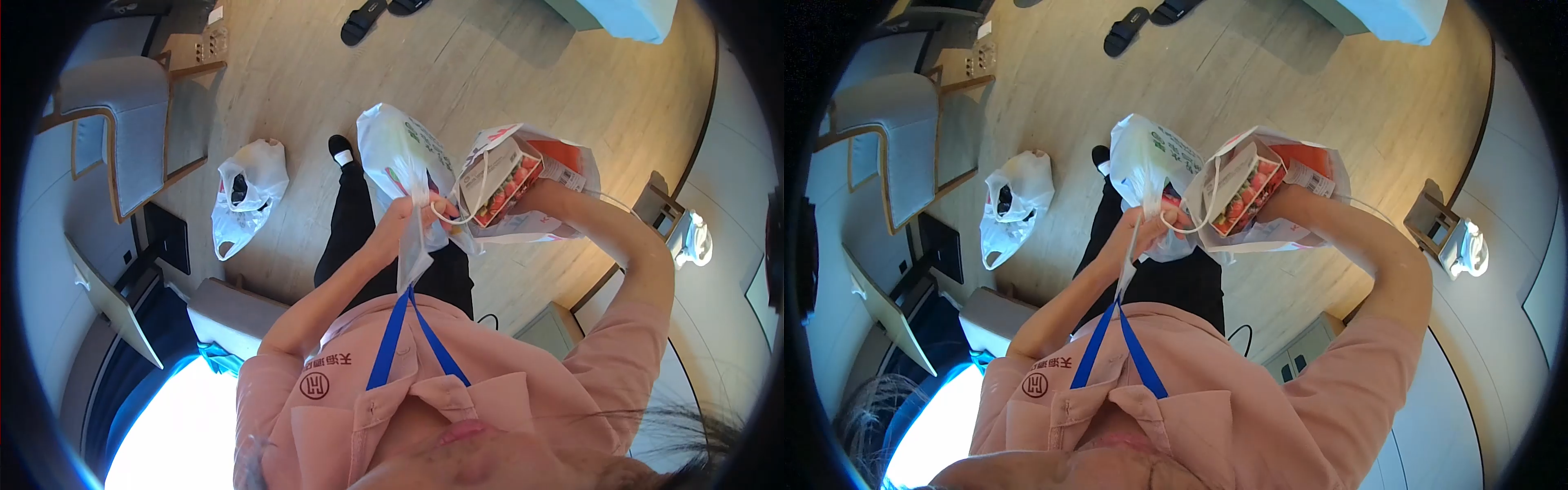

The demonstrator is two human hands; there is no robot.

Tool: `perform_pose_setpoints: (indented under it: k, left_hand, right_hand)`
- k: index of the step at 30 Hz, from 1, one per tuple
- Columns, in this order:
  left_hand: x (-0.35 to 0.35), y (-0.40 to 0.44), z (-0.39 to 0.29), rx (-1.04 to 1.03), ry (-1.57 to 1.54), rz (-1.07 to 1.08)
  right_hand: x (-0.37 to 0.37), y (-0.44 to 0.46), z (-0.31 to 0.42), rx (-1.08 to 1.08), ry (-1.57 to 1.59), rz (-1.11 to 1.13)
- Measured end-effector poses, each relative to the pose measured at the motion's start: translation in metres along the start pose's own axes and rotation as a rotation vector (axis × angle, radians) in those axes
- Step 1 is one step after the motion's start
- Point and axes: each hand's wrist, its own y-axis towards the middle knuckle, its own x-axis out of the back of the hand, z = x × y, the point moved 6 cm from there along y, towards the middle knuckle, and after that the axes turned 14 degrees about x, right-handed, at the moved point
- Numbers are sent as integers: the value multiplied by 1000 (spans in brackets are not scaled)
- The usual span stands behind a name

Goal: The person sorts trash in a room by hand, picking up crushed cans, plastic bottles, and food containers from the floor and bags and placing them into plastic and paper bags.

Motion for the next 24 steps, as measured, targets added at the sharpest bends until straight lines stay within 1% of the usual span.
perform_pose_setpoints:
  k: [3, 6, 8, 9, 12, 15, 18, 21, 23, 24]
  left_hand:
    - [4, 1, -11, -29, -61, 30]
    - [3, 7, -13, -75, -60, 74]
    - [4, 6, -12, 0, -44, 20]
    - [4, 5, -13, 39, -35, -9]
    - [9, 0, -20, 4, -46, -27]
    - [23, 2, -29, 36, 57, -155]
    - [24, 8, -28, -32, 33, -149]
    - [17, 5, -35, -33, 25, -140]
    - [27, 6, -31, -60, -5, -173]
    - [32, 5, -33, -76, -17, -192]
  right_hand:
    - [1, -2, 3, -7, 44, 26]
    - [-5, -11, 1, -60, 203, 131]
    - [-14, -19, -3, -113, 345, 236]
    - [-8, -21, -3, -99, 389, 185]
    - [22, -33, 6, -77, 532, 33]
    - [65, -46, 12, -61, 718, -113]
    - [108, -66, 13, -122, 806, -269]
    - [140, -84, 4, -269, 883, -650]
    - [121, -99, -16, -316, 849, -925]
    - [115, -100, -20, -321, 842, -1006]
